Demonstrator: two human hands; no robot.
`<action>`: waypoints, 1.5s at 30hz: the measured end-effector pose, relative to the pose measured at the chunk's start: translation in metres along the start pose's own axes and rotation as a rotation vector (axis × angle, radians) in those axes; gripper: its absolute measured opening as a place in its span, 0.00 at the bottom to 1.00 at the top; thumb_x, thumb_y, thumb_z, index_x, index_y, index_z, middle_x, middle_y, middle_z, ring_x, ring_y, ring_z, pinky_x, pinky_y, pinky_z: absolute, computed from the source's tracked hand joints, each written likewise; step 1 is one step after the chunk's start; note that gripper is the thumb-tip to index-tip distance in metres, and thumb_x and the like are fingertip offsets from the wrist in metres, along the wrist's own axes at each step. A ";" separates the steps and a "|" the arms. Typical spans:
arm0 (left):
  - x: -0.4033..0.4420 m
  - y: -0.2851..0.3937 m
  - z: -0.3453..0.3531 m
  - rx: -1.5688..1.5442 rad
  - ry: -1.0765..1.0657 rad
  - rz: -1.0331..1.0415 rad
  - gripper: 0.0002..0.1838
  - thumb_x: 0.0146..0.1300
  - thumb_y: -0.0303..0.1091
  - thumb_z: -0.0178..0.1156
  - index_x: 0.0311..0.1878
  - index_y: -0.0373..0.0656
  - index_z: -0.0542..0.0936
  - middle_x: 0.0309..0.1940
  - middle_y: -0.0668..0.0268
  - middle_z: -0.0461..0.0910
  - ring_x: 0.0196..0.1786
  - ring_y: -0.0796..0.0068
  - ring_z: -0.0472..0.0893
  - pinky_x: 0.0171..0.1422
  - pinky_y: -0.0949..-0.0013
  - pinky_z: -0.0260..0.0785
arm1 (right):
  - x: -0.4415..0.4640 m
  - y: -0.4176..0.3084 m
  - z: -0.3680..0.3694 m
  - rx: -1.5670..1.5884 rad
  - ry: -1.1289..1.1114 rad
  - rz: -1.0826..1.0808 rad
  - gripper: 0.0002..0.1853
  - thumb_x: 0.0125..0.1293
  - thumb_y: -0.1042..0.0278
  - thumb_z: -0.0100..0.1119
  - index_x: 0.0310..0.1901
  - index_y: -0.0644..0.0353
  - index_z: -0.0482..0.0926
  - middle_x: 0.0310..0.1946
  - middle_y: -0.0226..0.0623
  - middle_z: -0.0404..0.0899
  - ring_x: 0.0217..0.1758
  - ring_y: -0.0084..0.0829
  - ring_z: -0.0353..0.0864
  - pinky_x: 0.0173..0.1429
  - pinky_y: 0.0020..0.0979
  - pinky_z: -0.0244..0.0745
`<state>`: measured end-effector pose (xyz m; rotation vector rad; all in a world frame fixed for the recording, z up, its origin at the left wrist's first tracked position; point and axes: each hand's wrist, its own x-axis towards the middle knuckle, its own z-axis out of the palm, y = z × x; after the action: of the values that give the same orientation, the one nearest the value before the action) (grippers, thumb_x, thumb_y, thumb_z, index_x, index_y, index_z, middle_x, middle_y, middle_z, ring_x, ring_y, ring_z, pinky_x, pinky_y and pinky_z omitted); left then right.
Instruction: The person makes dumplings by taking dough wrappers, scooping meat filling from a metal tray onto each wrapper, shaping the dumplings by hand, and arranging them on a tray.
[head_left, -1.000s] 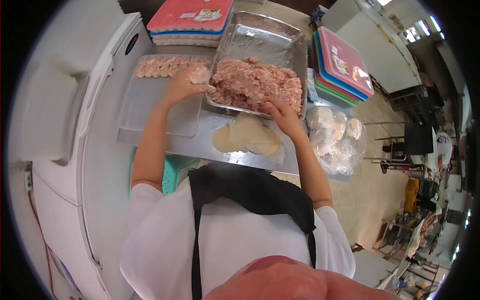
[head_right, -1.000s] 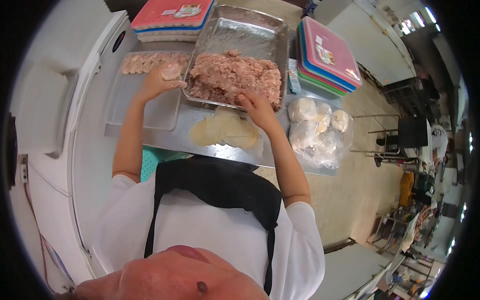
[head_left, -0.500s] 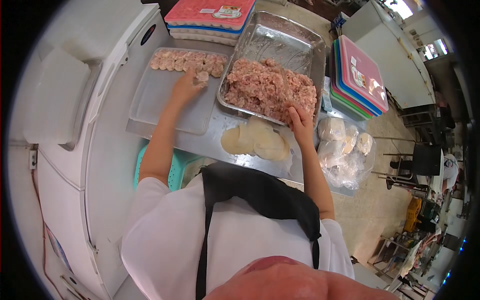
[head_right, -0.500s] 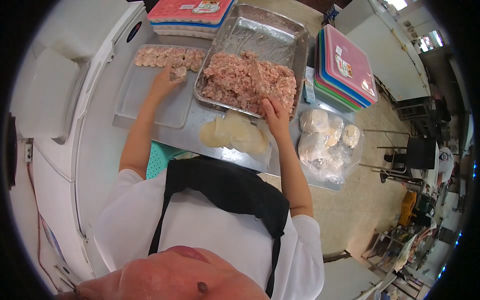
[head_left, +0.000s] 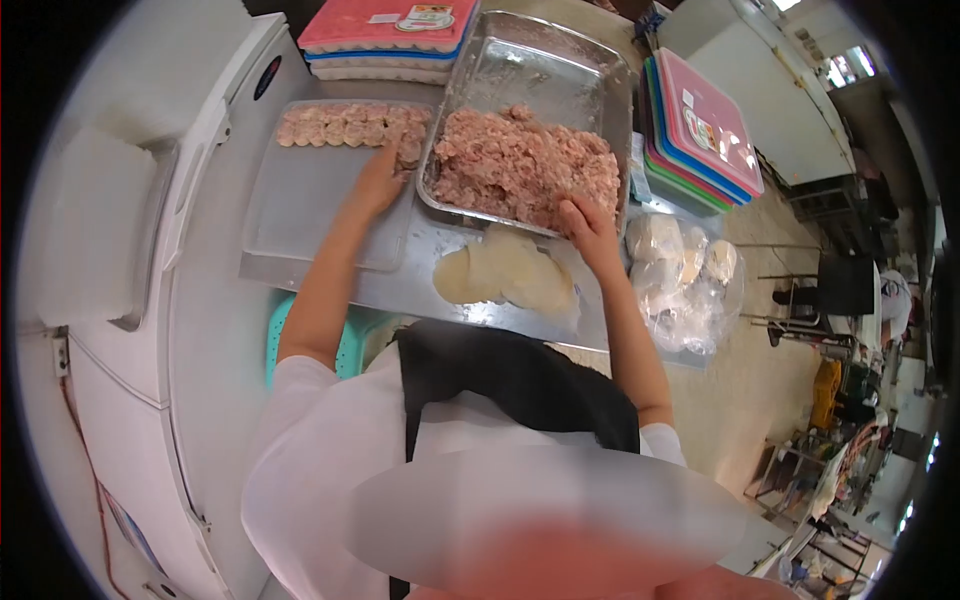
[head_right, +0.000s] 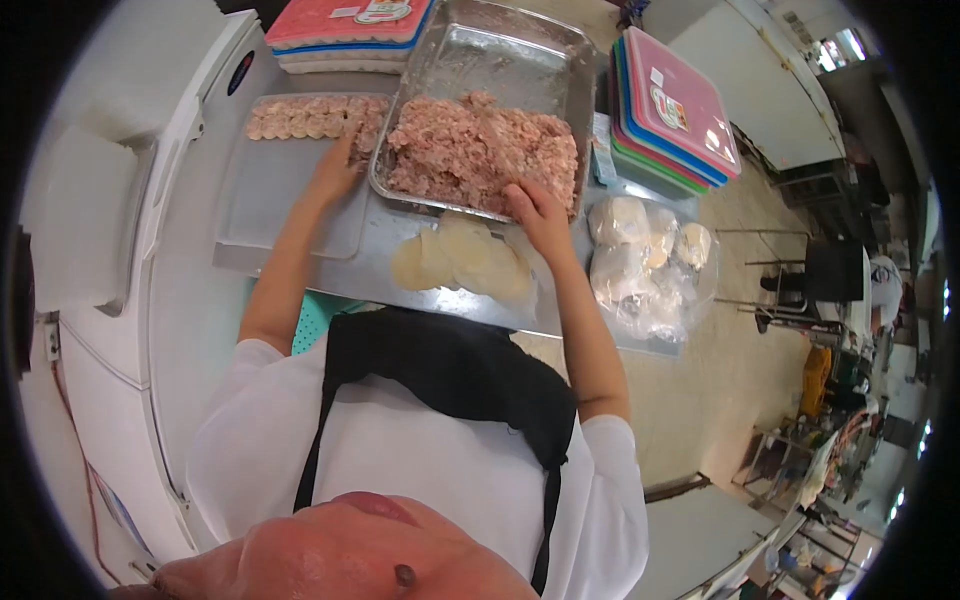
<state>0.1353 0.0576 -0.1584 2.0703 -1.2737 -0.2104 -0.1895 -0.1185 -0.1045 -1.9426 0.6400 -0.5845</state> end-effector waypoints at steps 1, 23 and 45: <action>-0.005 0.005 -0.006 0.070 -0.005 0.003 0.33 0.59 0.30 0.59 0.68 0.46 0.63 0.56 0.49 0.74 0.59 0.49 0.73 0.63 0.54 0.66 | 0.002 0.000 -0.007 -0.093 -0.050 -0.056 0.13 0.71 0.62 0.54 0.49 0.61 0.81 0.28 0.29 0.77 0.29 0.23 0.75 0.33 0.25 0.69; -0.078 0.118 0.049 -0.311 -0.277 0.476 0.10 0.58 0.31 0.61 0.42 0.39 0.81 0.39 0.59 0.79 0.47 0.57 0.76 0.55 0.57 0.68 | 0.024 -0.047 -0.024 -1.233 -0.308 -0.417 0.10 0.57 0.63 0.55 0.24 0.56 0.82 0.23 0.42 0.82 0.28 0.41 0.84 0.31 0.42 0.77; -0.055 0.089 -0.030 -1.211 0.090 -0.255 0.20 0.67 0.35 0.59 0.59 0.36 0.74 0.49 0.66 0.79 0.49 0.78 0.78 0.55 0.71 0.72 | 0.004 -0.046 -0.027 -0.765 -0.382 -0.080 0.17 0.67 0.56 0.50 0.31 0.59 0.82 0.30 0.47 0.82 0.37 0.48 0.82 0.42 0.47 0.75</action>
<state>0.0574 0.0926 -0.0912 1.1293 -0.5326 -0.7702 -0.1955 -0.1209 -0.0514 -2.7069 0.5841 0.0225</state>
